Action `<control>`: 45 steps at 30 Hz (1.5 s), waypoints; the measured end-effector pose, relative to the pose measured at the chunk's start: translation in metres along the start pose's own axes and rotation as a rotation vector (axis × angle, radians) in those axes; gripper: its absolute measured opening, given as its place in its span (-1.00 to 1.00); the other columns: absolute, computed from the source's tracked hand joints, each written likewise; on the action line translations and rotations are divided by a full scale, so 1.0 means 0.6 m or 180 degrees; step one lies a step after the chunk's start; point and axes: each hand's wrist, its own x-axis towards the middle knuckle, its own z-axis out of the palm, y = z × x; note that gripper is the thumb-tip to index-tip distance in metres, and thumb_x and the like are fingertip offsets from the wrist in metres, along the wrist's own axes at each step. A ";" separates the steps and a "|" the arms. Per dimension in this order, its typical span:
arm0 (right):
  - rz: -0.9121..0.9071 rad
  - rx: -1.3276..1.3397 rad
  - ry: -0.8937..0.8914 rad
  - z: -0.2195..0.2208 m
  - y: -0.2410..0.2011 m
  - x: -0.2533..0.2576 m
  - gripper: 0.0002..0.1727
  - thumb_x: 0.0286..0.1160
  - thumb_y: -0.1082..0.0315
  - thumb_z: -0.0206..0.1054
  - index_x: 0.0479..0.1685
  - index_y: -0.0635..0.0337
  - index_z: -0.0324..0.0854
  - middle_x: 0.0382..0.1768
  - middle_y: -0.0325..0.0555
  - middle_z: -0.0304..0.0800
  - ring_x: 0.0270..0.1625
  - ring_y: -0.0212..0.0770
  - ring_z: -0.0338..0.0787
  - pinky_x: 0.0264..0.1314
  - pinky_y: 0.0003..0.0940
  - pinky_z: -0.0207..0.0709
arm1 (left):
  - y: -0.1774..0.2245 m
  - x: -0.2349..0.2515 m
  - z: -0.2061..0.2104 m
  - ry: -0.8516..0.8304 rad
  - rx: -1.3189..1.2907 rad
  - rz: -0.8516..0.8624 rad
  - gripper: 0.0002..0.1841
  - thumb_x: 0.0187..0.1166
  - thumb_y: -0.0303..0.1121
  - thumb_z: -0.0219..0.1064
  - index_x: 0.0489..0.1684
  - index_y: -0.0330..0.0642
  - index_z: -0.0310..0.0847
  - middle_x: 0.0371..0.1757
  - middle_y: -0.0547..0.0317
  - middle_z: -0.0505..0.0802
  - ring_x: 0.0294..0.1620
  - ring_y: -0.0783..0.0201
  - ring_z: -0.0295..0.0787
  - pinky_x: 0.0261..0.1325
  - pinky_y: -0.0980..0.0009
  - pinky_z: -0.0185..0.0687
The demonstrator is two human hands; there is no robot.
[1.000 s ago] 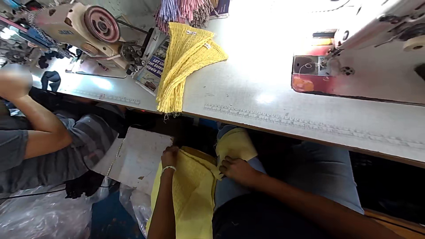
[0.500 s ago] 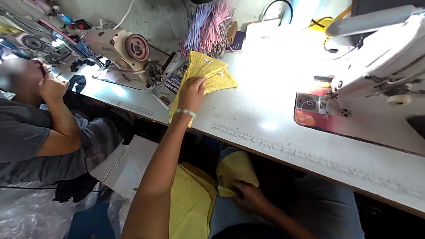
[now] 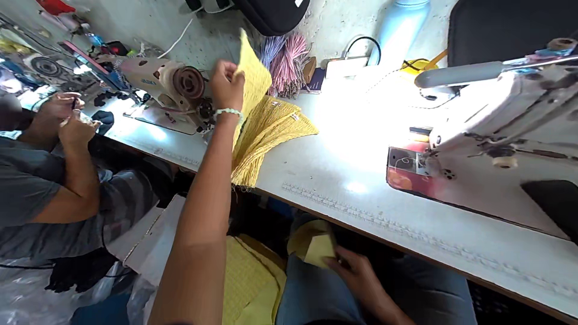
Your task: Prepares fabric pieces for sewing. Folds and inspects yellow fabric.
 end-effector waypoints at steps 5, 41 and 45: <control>-0.0274 0.0847 0.1192 -0.080 -0.098 0.048 -0.94 0.51 0.38 0.39 -0.16 0.14 0.69 -0.39 -0.57 0.81 -0.40 -0.76 0.72 -0.34 -0.77 0.65 | 0.104 -0.138 -0.090 0.0396 -0.0299 0.0727 -0.65 0.56 -0.45 0.26 0.27 -0.41 0.51 0.02 -0.07 0.76 -0.10 0.24 0.71 -0.05 0.30 0.64; -0.0168 0.1788 0.0330 -0.038 -0.168 0.091 -0.70 0.43 0.57 0.15 -0.06 0.11 0.75 -0.32 -0.50 0.81 -0.31 -0.65 0.74 -0.25 -0.74 0.62 | 0.021 -0.453 -0.049 -0.1431 -0.1855 0.0148 -0.72 0.46 -0.33 0.54 -0.05 -0.37 0.83 -0.19 0.24 0.77 -0.24 0.64 0.65 -0.14 0.74 0.61; -0.0180 0.1722 0.0325 -0.028 -0.165 0.097 -0.69 0.43 0.58 0.13 -0.05 0.13 0.75 -0.31 -0.47 0.83 -0.30 -0.64 0.74 -0.26 -0.74 0.61 | 0.014 -0.452 -0.060 -0.1382 -0.1417 0.0465 -0.72 0.41 -0.29 0.59 -0.11 -0.34 0.85 -0.25 0.19 0.80 -0.26 0.59 0.68 -0.14 0.73 0.62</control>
